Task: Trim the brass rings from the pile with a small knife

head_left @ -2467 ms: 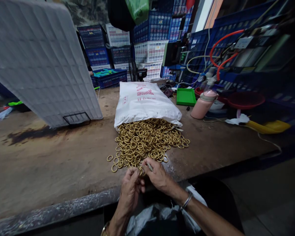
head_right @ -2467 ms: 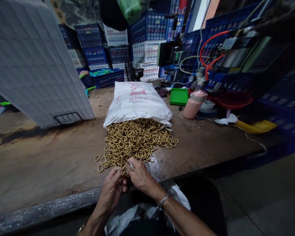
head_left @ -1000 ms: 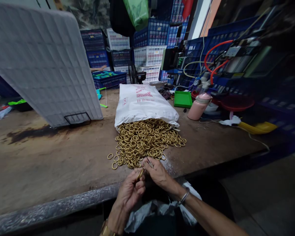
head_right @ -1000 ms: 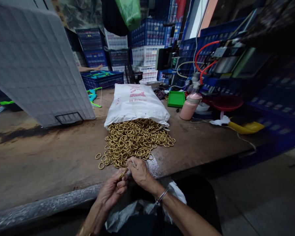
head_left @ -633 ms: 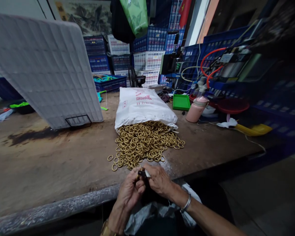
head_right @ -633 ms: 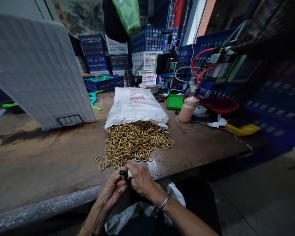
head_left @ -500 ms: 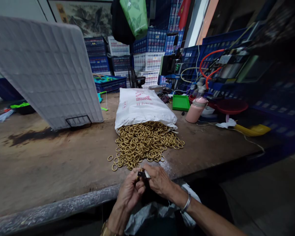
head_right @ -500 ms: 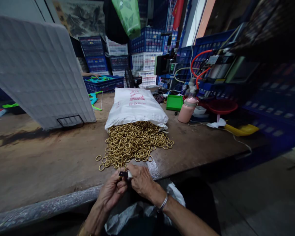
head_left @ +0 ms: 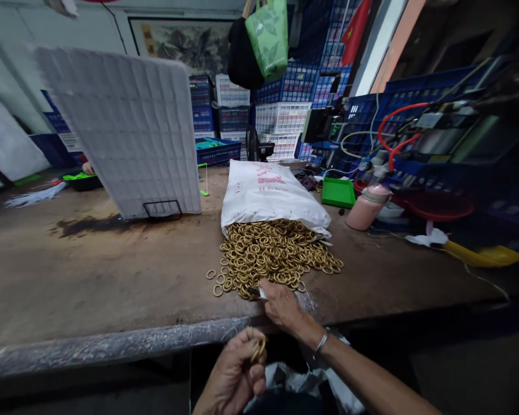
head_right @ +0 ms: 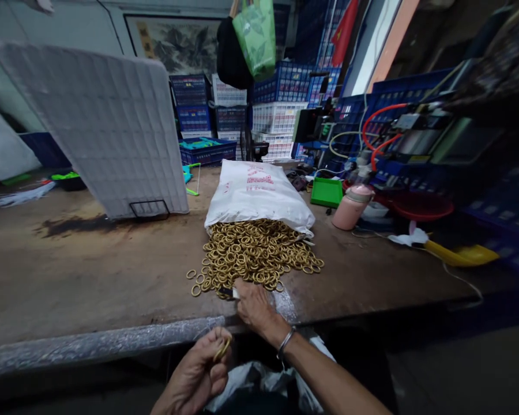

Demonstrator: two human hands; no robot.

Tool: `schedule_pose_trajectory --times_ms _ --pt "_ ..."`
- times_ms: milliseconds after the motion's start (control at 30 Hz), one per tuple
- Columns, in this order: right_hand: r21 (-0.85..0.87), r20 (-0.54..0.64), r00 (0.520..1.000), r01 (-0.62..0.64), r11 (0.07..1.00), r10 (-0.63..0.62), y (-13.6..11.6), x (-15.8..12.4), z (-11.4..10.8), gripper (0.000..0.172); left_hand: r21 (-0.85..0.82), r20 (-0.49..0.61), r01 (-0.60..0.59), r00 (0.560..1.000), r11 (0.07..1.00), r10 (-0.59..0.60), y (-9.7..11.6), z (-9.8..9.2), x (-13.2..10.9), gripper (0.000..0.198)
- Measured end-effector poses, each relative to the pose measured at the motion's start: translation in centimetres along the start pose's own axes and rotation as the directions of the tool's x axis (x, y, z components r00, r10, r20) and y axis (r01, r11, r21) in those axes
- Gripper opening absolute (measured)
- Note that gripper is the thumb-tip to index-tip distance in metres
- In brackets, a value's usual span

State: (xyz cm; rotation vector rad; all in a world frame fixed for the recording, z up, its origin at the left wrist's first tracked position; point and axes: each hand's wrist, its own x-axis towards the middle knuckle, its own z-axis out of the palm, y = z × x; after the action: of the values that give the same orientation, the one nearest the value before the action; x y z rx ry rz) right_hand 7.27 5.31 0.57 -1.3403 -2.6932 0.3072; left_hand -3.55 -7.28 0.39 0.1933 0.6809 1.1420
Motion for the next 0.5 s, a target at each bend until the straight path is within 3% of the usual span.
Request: schedule_pose_trajectory --times_ms 200,367,500 --pt "0.004 -0.030 0.969 0.245 0.970 -0.245 -4.8 2.5 0.3 0.034 -0.099 -0.083 -0.034 0.996 0.994 0.025 0.5 -2.3 -1.1 0.020" --pt "-0.125 0.058 0.954 0.299 0.946 -0.294 -7.6 4.1 0.5 0.029 -0.174 -0.142 -0.025 0.990 0.984 0.000 -0.3 -4.9 -1.4 0.032" --pt "-0.233 0.052 0.959 0.282 0.931 -0.277 -8.4 4.7 0.9 0.027 -0.103 -0.089 -0.021 0.996 0.995 0.012 -1.2 -6.7 -0.6 0.035"
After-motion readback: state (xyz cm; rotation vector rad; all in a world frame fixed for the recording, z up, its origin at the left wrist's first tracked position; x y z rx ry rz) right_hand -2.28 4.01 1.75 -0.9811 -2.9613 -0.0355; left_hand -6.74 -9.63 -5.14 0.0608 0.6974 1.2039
